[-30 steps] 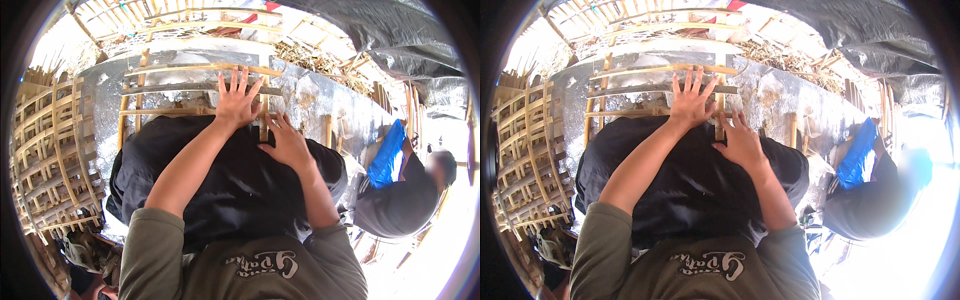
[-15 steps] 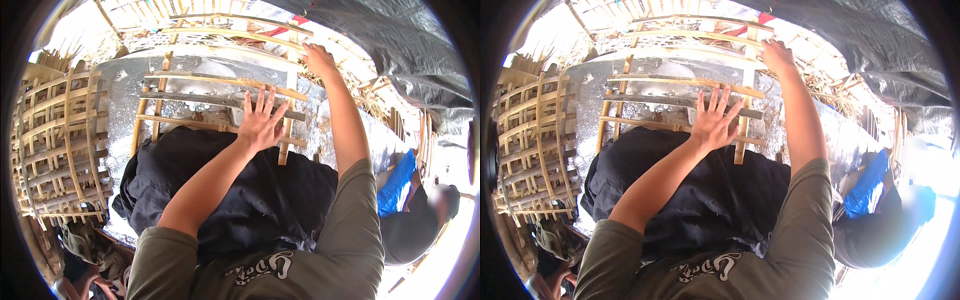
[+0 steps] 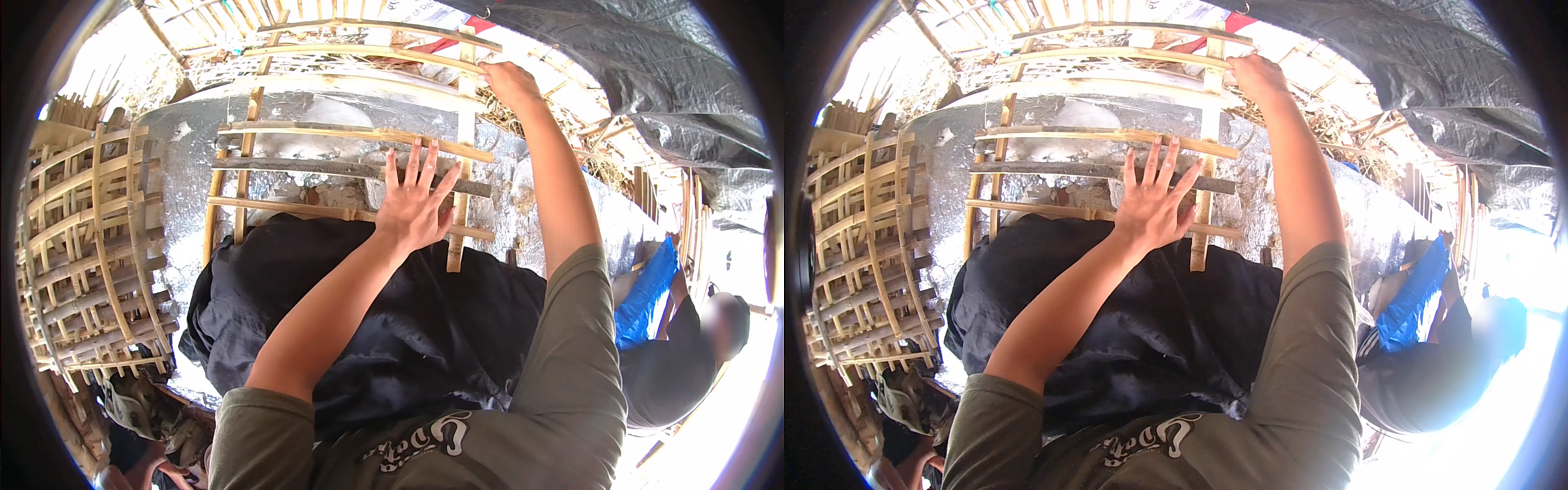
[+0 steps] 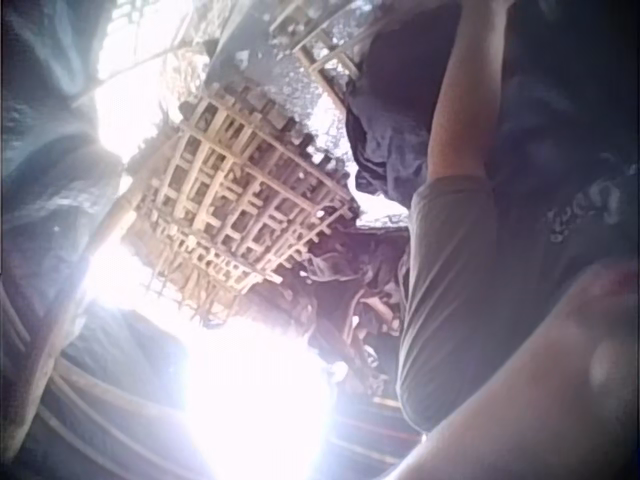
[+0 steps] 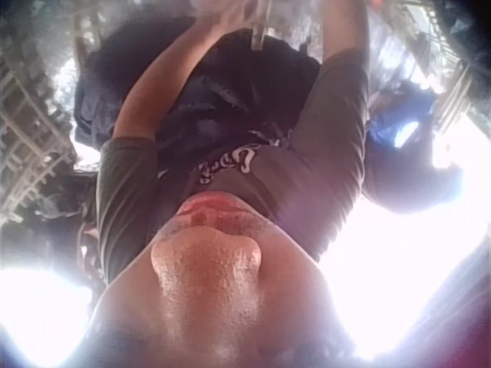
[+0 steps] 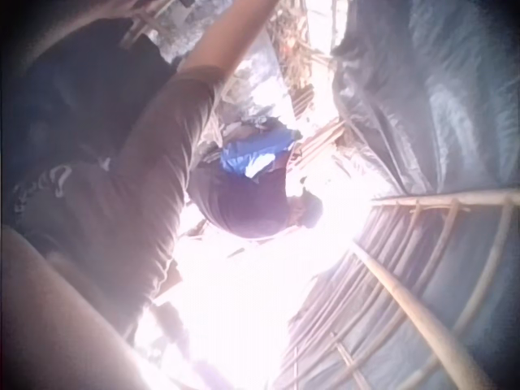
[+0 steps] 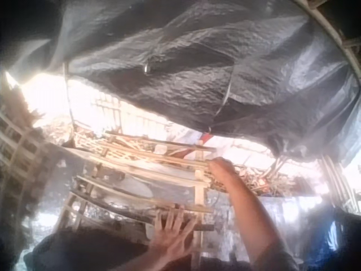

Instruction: The person hammers nails into wooden slats to secure them to a roof frame, then places additional slats and fastens them with nails. The work occurs on a partially constructed roof with plastic sheeting and bamboo elements visible.

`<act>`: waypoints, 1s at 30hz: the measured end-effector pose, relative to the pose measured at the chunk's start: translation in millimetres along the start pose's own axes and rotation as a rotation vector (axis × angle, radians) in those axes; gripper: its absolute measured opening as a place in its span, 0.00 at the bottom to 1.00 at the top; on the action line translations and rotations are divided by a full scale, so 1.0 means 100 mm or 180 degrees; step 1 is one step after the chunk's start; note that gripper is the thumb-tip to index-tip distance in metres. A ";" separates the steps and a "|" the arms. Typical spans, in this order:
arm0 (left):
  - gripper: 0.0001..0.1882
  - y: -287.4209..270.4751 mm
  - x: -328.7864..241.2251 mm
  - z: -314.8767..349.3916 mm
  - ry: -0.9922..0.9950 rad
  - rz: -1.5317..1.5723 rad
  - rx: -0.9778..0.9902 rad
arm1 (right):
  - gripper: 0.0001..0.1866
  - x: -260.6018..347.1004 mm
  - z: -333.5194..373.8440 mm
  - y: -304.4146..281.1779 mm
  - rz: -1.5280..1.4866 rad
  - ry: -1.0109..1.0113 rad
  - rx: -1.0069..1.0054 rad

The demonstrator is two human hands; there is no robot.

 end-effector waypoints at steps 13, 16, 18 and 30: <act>0.39 -0.03 0.00 0.01 0.0002 0.0060 -0.0135 | 0.18 0.01 0.01 0.03 -0.0068 0.0098 0.0171; 0.38 -0.03 0.00 0.01 -0.0004 0.0043 -0.0132 | 0.18 0.03 0.02 0.02 -0.0029 0.0100 0.0225; 0.38 -0.03 0.00 0.01 -0.0003 0.0025 -0.0147 | 0.18 0.04 0.02 0.01 0.0004 0.0069 0.0185; 0.38 -0.01 -0.02 0.01 0.0021 -0.0022 -0.0091 | 0.29 0.00 0.10 0.05 0.0280 -0.0102 -0.0116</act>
Point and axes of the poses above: each hand's wrist, its own z-axis away from the middle knuckle, its own y-axis out of the palm, x = y × z, the point moved 8 cm from there along -z, towards the middle knuckle, and after that the axes turned 1 degree about -y, right-handed, at the moved point
